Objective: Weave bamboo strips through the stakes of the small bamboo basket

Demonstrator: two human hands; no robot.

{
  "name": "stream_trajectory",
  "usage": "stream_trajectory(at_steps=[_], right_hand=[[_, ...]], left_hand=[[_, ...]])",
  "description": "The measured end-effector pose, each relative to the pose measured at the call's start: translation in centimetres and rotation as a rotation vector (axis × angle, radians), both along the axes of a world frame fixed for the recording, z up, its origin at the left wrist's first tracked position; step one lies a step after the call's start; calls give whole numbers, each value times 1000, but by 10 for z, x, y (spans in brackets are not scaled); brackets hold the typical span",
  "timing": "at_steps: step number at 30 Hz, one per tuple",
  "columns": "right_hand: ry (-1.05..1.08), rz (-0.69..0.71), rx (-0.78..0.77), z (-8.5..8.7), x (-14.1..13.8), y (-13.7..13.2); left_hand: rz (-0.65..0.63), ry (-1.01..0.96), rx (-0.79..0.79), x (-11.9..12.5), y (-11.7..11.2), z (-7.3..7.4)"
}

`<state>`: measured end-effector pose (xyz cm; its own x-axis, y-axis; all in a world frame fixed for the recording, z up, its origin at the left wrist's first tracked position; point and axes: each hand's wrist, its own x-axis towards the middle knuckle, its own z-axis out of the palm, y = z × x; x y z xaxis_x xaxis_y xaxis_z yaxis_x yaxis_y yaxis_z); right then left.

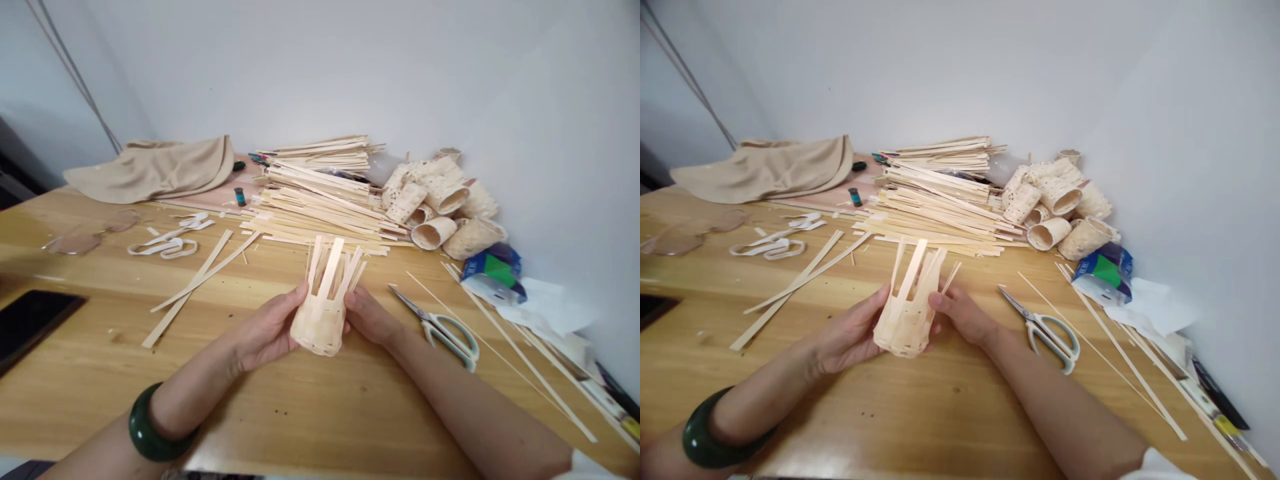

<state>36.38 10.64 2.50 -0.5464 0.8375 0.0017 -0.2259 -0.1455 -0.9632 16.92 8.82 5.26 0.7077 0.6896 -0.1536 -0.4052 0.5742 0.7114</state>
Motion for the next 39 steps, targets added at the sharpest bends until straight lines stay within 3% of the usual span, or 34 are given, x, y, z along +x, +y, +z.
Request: stream_trajectory(at_steps=[4, 8, 12, 16, 19, 25, 30, 33, 39], right_hand=[[-41, 150, -11, 6, 0, 0], [-89, 73, 87, 6, -4, -3], [-40, -24, 139, 5, -10, -12], [-118, -22, 302, 5, -16, -26], [-209, -12, 385, 0, -23, -33], [-268, -39, 394, -9, -30, -34], [-264, -177, 551, -10, -30, -35], [-253, -216, 637, -10, -32, -39], [-235, -228, 638, -6, -32, -41]], left_hand=[[72, -2, -6, 0, -20, 3], [379, 134, 11, 1, -43, -1], [709, 288, 136, 2, -61, -7], [861, 370, 247, 0, -69, -13], [872, 289, 237, -3, -68, -17], [824, 91, 166, -7, -58, -25], [873, 73, 104, -10, -55, -30], [803, 64, 101, -11, -57, -28], [685, -69, -52, -5, -49, -16]])
